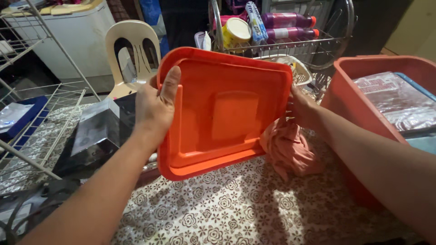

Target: The person scrubs the lid of an orange plastic container with a toothbrush, then wipes it with a pink cloth. They flip the lid to clean the underside and set it aside. Finally, they remove several items from a larger orange bin and place them on the table.

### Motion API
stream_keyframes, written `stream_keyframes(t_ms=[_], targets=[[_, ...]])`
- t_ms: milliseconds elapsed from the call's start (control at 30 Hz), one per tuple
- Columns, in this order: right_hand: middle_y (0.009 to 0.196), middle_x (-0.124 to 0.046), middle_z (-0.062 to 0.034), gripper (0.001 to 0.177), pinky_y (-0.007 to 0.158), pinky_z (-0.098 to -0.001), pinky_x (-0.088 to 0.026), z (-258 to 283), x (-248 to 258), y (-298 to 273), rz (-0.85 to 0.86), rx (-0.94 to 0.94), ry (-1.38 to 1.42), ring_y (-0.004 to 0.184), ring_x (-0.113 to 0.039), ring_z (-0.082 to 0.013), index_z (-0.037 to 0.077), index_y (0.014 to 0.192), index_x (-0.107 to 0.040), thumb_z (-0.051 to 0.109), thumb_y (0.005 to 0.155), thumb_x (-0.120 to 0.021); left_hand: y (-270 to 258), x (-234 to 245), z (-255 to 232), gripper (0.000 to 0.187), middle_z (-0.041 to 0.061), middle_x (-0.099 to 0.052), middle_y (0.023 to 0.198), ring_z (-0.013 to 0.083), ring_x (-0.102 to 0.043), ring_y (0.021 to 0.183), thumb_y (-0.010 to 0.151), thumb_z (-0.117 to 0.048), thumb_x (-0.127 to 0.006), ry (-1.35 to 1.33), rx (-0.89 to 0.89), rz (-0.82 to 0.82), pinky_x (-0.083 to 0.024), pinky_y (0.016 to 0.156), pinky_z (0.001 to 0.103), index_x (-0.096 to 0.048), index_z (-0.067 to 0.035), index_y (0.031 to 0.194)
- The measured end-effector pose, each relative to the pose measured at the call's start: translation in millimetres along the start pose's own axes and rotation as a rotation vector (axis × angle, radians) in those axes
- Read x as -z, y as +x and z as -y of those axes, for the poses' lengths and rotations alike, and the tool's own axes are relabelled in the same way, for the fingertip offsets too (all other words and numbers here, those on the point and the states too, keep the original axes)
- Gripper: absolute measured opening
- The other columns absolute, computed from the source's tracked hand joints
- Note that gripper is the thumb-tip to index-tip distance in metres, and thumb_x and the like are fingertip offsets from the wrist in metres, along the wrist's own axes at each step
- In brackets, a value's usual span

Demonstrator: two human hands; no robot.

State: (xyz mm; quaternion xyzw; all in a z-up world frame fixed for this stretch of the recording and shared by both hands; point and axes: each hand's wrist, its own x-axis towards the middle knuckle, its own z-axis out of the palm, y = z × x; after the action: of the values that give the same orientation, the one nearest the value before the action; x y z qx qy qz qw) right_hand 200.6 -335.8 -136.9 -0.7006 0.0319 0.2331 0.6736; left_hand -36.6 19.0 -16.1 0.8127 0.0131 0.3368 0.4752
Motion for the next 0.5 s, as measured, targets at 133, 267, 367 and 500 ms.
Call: stream_keyframes(t_ms=[133, 267, 367, 500], targets=[[0.128, -0.063, -0.011, 0.083, 0.094, -0.045, -0.042, 5.5, -9.2, -0.1, -0.095, 0.082, -0.075, 0.105, -0.056, -0.0271, 0.01, 0.135, -0.06, 0.072, 0.1, -0.017, 14.9, 10.4, 18.6, 0.08, 0.007, -0.063, 0.08, 0.0127, -0.06, 0.074, 0.094, -0.072, -0.048, -0.078, -0.012, 0.009, -0.05, 0.066, 0.033, -0.069, 0.004, 0.103], [0.123, -0.064, -0.01, 0.075, 0.096, -0.0434, -0.045, 10.8, -20.9, -4.6, -0.001, 0.248, 0.081, 0.104, -0.056, -0.027, 0.011, 0.134, -0.06, 0.068, 0.103, -0.023, 34.0, 22.5, 52.0, 0.089, 0.02, -0.051, 0.092, 0.0315, -0.047, 0.08, 0.106, -0.072, -0.027, 0.02, 0.047, -0.06, -0.047, 0.077, 0.037, -0.06, 0.01, 0.105], [0.128, -0.064, -0.0074, 0.069, 0.104, -0.0425, -0.044, 20.9, -36.2, -18.6, 0.022, 0.268, 0.178, 0.113, -0.059, -0.0253, 0.015, 0.137, -0.055, 0.066, 0.101, -0.025, 51.6, 30.0, 82.7, 0.086, 0.025, -0.06, 0.126, 0.034, -0.054, 0.12, 0.111, -0.069, -0.021, -0.009, -0.194, -0.168, -0.042, 0.103, 0.036, -0.052, 0.007, 0.136], [0.134, -0.058, -0.0136, 0.072, 0.111, -0.0462, -0.045, 38.2, -66.8, -46.1, 0.041, 0.278, 0.298, 0.118, -0.058, -0.027, 0.013, 0.142, -0.05, 0.067, 0.101, -0.025, 61.6, 42.3, 112.0, 0.08, 0.039, -0.03, 0.162, 0.0459, -0.029, 0.15, 0.117, -0.054, -0.012, 0.137, -0.438, -0.363, -0.02, 0.122, 0.047, -0.021, 0.011, 0.163]])
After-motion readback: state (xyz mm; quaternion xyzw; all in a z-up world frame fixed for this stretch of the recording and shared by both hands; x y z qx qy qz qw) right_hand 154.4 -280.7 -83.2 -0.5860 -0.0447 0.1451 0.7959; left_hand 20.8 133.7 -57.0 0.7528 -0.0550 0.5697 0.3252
